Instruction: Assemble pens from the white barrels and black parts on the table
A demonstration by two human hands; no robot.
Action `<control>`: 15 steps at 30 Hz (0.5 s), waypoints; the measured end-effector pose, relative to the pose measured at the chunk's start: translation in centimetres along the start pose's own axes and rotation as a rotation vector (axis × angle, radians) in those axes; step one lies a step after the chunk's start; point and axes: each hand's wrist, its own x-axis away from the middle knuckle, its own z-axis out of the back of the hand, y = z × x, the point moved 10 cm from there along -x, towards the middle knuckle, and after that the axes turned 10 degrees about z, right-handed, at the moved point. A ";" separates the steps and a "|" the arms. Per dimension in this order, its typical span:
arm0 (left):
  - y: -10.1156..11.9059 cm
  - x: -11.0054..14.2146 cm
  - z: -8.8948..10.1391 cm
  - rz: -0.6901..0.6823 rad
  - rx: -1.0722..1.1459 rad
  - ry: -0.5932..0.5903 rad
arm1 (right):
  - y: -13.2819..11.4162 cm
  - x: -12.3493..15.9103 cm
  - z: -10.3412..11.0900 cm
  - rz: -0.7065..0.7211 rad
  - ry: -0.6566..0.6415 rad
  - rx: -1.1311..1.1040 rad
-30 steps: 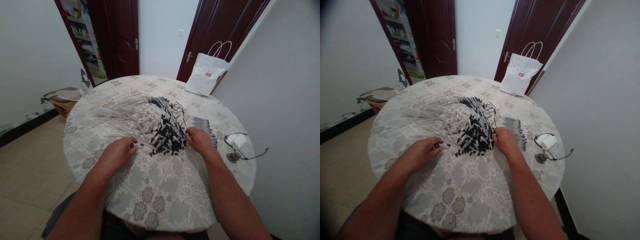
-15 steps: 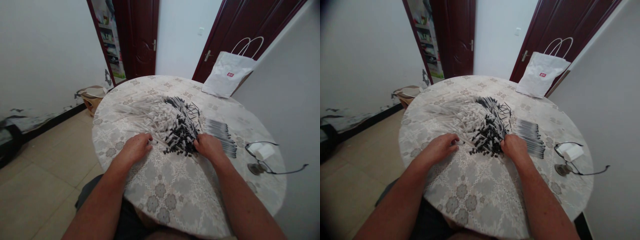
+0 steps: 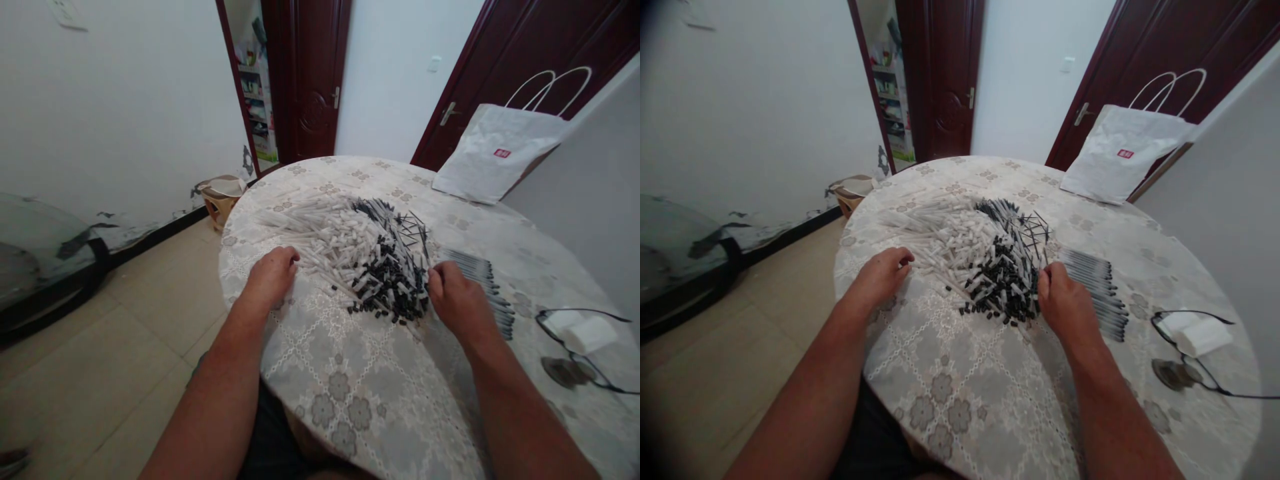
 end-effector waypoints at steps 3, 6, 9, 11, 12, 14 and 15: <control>-2.6 -0.9 0.9 0.117 -0.042 0.064 | -0.7 -0.1 0.8 0.029 0.084 -0.119; -3.4 -1.3 0.5 0.166 -0.113 0.049 | -1.5 -0.1 1.1 0.044 0.096 -0.205; -3.0 -1.5 -0.3 0.161 -0.176 0.020 | -2.3 -0.1 1.2 0.080 0.095 -0.256; -2.8 -1.5 -0.5 0.150 -0.197 0.012 | -2.7 -0.1 1.3 0.099 0.107 -0.272; -2.8 -1.5 -0.5 0.146 -0.201 0.011 | -2.8 -0.1 1.4 0.103 0.114 -0.280; -2.8 -1.5 -0.3 0.136 -0.202 0.012 | -3.0 0.0 1.5 0.110 0.126 -0.300; -2.9 -1.4 -0.3 0.128 -0.202 0.009 | -3.1 0.0 1.6 0.114 0.130 -0.309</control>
